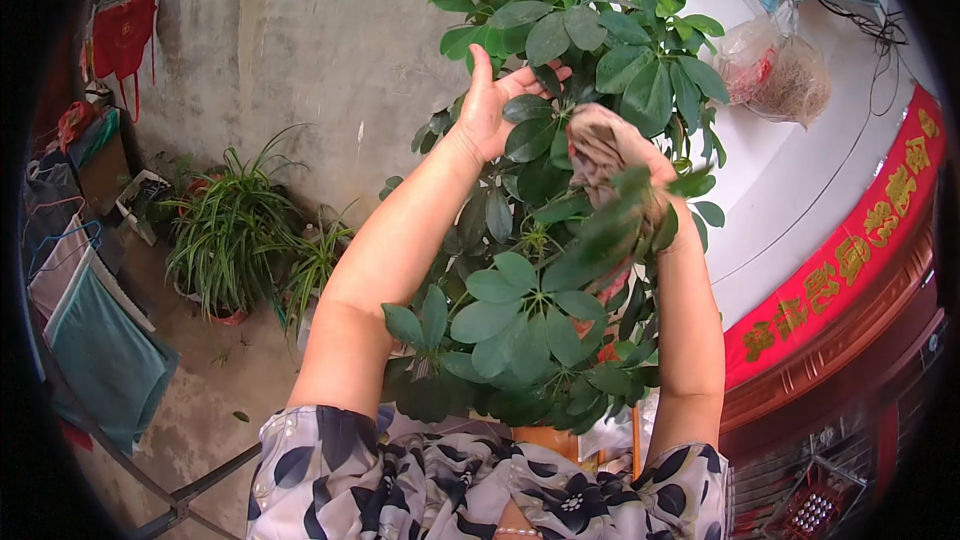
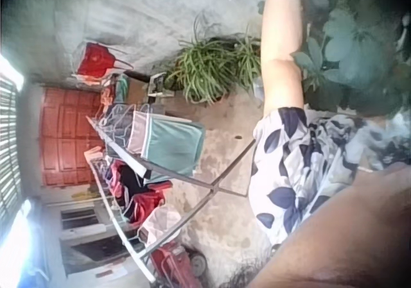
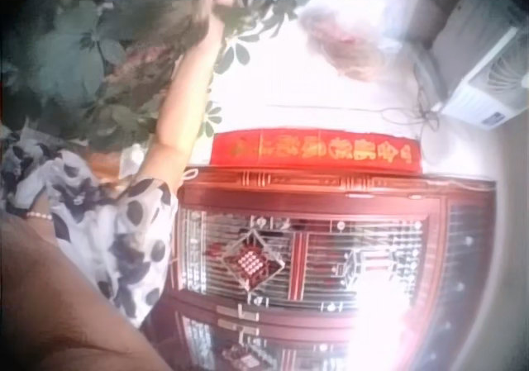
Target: The person is wiping the leaves of a large indoor plant with a cloth, handling them one at a time.
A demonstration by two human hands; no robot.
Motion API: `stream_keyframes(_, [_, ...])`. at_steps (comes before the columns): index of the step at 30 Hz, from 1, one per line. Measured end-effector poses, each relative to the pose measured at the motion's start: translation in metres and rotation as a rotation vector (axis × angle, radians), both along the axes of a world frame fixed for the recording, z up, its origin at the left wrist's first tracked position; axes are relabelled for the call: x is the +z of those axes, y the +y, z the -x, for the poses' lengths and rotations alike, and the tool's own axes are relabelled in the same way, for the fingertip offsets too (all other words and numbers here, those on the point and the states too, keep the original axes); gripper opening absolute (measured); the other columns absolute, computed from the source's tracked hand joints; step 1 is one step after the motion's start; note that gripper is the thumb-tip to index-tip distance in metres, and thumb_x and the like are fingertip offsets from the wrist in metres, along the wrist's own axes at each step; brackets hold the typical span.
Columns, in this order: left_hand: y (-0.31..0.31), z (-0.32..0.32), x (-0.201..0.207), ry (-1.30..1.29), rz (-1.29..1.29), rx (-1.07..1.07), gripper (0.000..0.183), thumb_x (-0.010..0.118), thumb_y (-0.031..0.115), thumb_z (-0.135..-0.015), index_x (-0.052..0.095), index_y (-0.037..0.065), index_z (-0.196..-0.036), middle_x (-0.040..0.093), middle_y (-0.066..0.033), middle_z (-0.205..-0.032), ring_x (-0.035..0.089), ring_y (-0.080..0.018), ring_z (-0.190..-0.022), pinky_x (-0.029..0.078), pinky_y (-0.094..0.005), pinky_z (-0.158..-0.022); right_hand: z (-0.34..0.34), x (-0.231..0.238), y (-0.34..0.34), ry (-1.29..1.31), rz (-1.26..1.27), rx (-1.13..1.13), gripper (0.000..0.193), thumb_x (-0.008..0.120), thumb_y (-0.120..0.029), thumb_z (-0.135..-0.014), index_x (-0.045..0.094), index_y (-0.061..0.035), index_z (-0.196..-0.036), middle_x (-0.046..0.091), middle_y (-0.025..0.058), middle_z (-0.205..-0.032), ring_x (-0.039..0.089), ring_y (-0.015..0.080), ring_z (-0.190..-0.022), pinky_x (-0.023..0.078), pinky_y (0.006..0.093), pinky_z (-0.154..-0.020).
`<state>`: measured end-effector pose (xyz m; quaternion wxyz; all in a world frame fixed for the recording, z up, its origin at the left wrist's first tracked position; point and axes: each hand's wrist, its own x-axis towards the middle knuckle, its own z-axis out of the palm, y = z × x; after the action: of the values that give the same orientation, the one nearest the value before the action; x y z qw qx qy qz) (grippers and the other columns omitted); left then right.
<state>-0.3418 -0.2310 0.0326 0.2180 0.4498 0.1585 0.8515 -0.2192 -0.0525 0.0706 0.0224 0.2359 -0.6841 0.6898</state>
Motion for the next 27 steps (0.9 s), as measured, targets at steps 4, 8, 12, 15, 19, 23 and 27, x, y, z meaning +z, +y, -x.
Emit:
stream_keyframes(4, [0.016, -0.001, 0.004, -0.076, 0.045, -0.088, 0.103, 0.020, 0.083, -0.072, 0.044, 0.000, -0.128, 0.049, -0.0129, -0.127, 0.046, -0.0268, -0.117, 0.035, -0.0432, -0.102, 0.009, -0.011, 0.016, 0.437, -0.476, -0.327, 0.043, 0.055, -0.011, -0.082, 0.047, 0.0013, -0.123, 0.056, 0.0127, -0.117, 0.054, 0.0198, -0.104, 0.043, 0.0319, -0.089])
stream_keyframes(8, [0.030, 0.053, -0.014, 0.130, -0.216, -0.506, 0.091, 0.034, 0.078, -0.075, 0.043, 0.003, -0.127, 0.049, -0.0192, -0.124, 0.049, -0.0317, -0.112, 0.036, -0.0456, -0.101, 0.032, -0.038, -0.052, 0.804, -0.524, -0.376, 0.038, 0.052, -0.013, -0.083, 0.049, -0.0016, -0.119, 0.053, 0.0199, -0.114, 0.048, 0.0319, -0.113, 0.035, 0.0403, -0.097])
stream_keyframes(12, [0.043, -0.005, -0.004, -0.075, -0.240, -0.210, 0.075, 0.036, 0.067, -0.085, 0.044, 0.005, -0.127, 0.052, -0.0154, -0.121, 0.051, -0.0281, -0.109, 0.040, -0.0416, -0.096, 0.059, -0.028, -0.043, 0.809, -0.867, -0.483, 0.036, 0.055, -0.021, -0.082, 0.052, -0.0060, -0.115, 0.055, 0.0198, -0.110, 0.048, 0.0382, -0.109, 0.038, 0.0432, -0.092])
stream_keyframes(15, [0.015, 0.025, -0.026, 0.080, -0.192, -0.151, 0.069, 0.034, 0.062, -0.088, 0.043, 0.006, -0.127, 0.050, -0.0124, -0.125, 0.050, -0.0237, -0.110, 0.038, -0.0377, -0.098, 0.070, -0.015, -0.069, 0.749, -0.740, -0.413, 0.032, 0.056, -0.021, -0.082, 0.054, -0.0047, -0.111, 0.056, 0.0170, -0.106, 0.051, 0.0317, -0.101, 0.041, 0.0395, -0.087])
stream_keyframes(19, [0.021, -0.015, -0.010, -0.275, -0.379, 0.065, 0.059, 0.039, 0.055, -0.091, 0.048, 0.005, -0.122, 0.055, -0.0097, -0.115, 0.053, -0.0198, -0.103, 0.046, -0.0328, -0.087, 0.078, -0.037, -0.069, 0.648, -0.339, -0.178, 0.031, 0.053, -0.019, -0.086, 0.053, -0.0032, -0.113, 0.057, 0.0148, -0.108, 0.054, 0.0243, -0.096, 0.043, 0.0370, -0.082])
stream_keyframes(23, [-0.005, -0.049, 0.003, -0.109, -0.285, 0.175, 0.054, 0.039, 0.046, -0.093, 0.046, 0.002, -0.124, 0.051, -0.0149, -0.120, 0.053, -0.0244, -0.106, 0.045, -0.0329, -0.089, 0.031, -0.031, -0.094, 1.154, -0.662, -0.374, 0.041, 0.053, -0.013, -0.083, 0.049, -0.0031, -0.122, 0.052, 0.0141, -0.123, 0.046, 0.0342, -0.113, 0.036, 0.0399, -0.096])
stream_keyframes(27, [-0.020, -0.003, -0.005, 0.268, -0.163, -0.226, 0.085, 0.025, 0.069, -0.083, 0.037, 0.000, -0.132, 0.042, -0.0194, -0.130, 0.052, -0.0345, -0.108, 0.041, -0.0434, -0.095, 0.018, -0.037, -0.068, 1.094, -0.706, -0.053, 0.038, 0.052, -0.014, -0.084, 0.052, -0.0020, -0.120, 0.055, 0.0128, -0.118, 0.050, 0.0323, -0.108, 0.038, 0.0383, -0.094])
